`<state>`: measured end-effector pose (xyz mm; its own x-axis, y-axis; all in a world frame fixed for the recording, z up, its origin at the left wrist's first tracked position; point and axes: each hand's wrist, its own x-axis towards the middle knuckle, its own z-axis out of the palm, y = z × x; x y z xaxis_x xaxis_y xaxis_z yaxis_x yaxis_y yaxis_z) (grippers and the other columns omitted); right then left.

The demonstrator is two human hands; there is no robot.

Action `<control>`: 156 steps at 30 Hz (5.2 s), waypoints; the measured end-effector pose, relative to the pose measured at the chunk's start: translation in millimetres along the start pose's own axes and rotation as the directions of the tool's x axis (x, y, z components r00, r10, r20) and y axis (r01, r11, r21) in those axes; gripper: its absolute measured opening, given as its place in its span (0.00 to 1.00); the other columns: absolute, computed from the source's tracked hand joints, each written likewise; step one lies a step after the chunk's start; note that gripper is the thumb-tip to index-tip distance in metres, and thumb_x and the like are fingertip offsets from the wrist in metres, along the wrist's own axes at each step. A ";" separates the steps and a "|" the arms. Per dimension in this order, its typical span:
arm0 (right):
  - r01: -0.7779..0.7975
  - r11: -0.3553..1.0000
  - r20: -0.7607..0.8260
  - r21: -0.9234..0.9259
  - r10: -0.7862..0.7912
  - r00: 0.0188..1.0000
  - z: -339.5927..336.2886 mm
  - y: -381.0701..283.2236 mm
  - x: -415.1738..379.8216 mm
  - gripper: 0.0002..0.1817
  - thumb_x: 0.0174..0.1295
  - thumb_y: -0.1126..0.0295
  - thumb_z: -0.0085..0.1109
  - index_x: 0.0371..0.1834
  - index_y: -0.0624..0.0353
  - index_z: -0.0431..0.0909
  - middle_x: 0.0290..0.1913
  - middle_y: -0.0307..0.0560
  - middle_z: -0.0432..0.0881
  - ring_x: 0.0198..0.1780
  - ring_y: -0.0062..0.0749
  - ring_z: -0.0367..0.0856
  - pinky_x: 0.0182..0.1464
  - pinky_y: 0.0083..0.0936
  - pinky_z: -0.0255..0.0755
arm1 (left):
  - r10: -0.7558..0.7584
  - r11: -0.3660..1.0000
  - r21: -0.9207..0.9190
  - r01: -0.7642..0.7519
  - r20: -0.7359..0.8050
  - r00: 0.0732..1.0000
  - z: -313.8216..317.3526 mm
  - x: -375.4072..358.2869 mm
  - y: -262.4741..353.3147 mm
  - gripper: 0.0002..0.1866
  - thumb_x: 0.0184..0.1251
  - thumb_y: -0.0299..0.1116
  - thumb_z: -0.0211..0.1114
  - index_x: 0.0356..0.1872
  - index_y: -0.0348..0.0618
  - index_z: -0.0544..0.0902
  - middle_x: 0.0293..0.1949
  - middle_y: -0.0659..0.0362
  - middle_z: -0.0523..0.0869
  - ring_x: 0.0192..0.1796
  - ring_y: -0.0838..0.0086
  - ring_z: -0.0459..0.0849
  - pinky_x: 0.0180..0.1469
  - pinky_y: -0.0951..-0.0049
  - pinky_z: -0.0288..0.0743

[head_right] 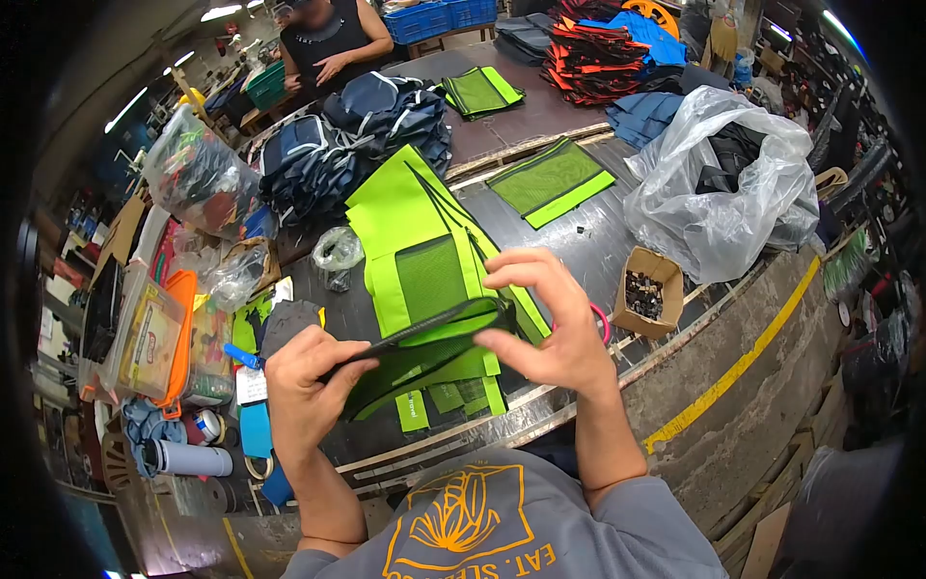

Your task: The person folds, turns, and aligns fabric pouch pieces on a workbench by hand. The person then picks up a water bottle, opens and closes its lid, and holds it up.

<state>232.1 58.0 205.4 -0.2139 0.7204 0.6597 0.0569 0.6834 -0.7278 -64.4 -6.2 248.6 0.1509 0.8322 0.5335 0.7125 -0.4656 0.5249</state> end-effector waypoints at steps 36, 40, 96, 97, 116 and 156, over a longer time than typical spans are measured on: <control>0.075 0.964 0.530 -0.257 0.075 0.845 16.7 -17.9 -29.8 0.13 0.59 0.67 0.74 0.45 0.52 0.82 0.34 0.44 0.84 0.35 0.47 0.86 0.41 0.41 0.80 | 0.013 0.999 0.038 -0.030 0.379 0.925 -32.9 -17.4 -31.4 0.12 0.53 0.40 0.85 0.34 0.46 0.95 0.21 0.60 0.81 0.27 0.65 0.79 0.34 0.63 0.65; 0.100 0.965 0.591 -0.242 0.065 0.804 15.9 -22.0 -26.5 0.13 0.58 0.69 0.73 0.45 0.52 0.81 0.35 0.44 0.85 0.35 0.48 0.87 0.40 0.42 0.80 | 0.018 0.999 0.037 -0.036 0.404 0.914 -33.6 -13.6 -26.8 0.12 0.54 0.41 0.85 0.34 0.48 0.95 0.21 0.61 0.81 0.27 0.65 0.79 0.35 0.63 0.64; -0.484 0.792 -0.193 0.373 0.576 0.794 -4.7 91.2 4.8 0.18 0.77 0.63 0.67 0.61 0.64 0.85 0.54 0.41 0.89 0.51 0.24 0.85 0.58 0.27 0.78 | -0.401 0.916 -0.082 0.393 -0.150 0.904 174.1 -131.3 -113.0 0.20 0.76 0.31 0.65 0.66 0.38 0.81 0.58 0.48 0.83 0.63 0.51 0.79 0.69 0.55 0.70; -0.438 0.822 -0.270 0.365 0.544 0.795 -13.8 92.1 22.5 0.18 0.77 0.63 0.67 0.61 0.64 0.85 0.54 0.41 0.89 0.52 0.25 0.85 0.59 0.27 0.77 | -0.400 0.916 -0.082 0.392 -0.152 0.904 174.8 -130.9 -112.8 0.20 0.76 0.31 0.65 0.66 0.38 0.81 0.58 0.48 0.83 0.63 0.51 0.79 0.69 0.55 0.70; 0.119 0.687 -0.433 0.717 0.305 0.848 -148.8 220.7 234.4 0.14 0.79 0.69 0.62 0.62 0.61 0.82 0.57 0.44 0.89 0.54 0.32 0.89 0.58 0.33 0.84 | -0.412 0.902 0.128 0.412 -0.024 0.911 174.2 -114.8 -107.5 0.20 0.64 0.33 0.74 0.57 0.46 0.87 0.56 0.53 0.82 0.65 0.54 0.78 0.68 0.52 0.66; 0.288 0.629 0.096 0.722 -0.503 0.859 -23.9 -85.2 75.8 0.28 0.83 0.48 0.52 0.57 0.65 0.87 0.54 0.51 0.88 0.52 0.38 0.84 0.49 0.32 0.76 | 0.045 0.805 -0.589 -0.070 -0.058 0.997 -6.4 20.8 63.7 0.14 0.72 0.37 0.70 0.52 0.44 0.91 0.64 0.48 0.80 0.71 0.51 0.75 0.75 0.51 0.66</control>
<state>234.4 57.3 321.9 -0.3056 0.2633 0.9150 -0.7303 0.5518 -0.4027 -20.2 -20.4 297.3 0.1427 0.7920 0.5937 0.1599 -0.6104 0.7758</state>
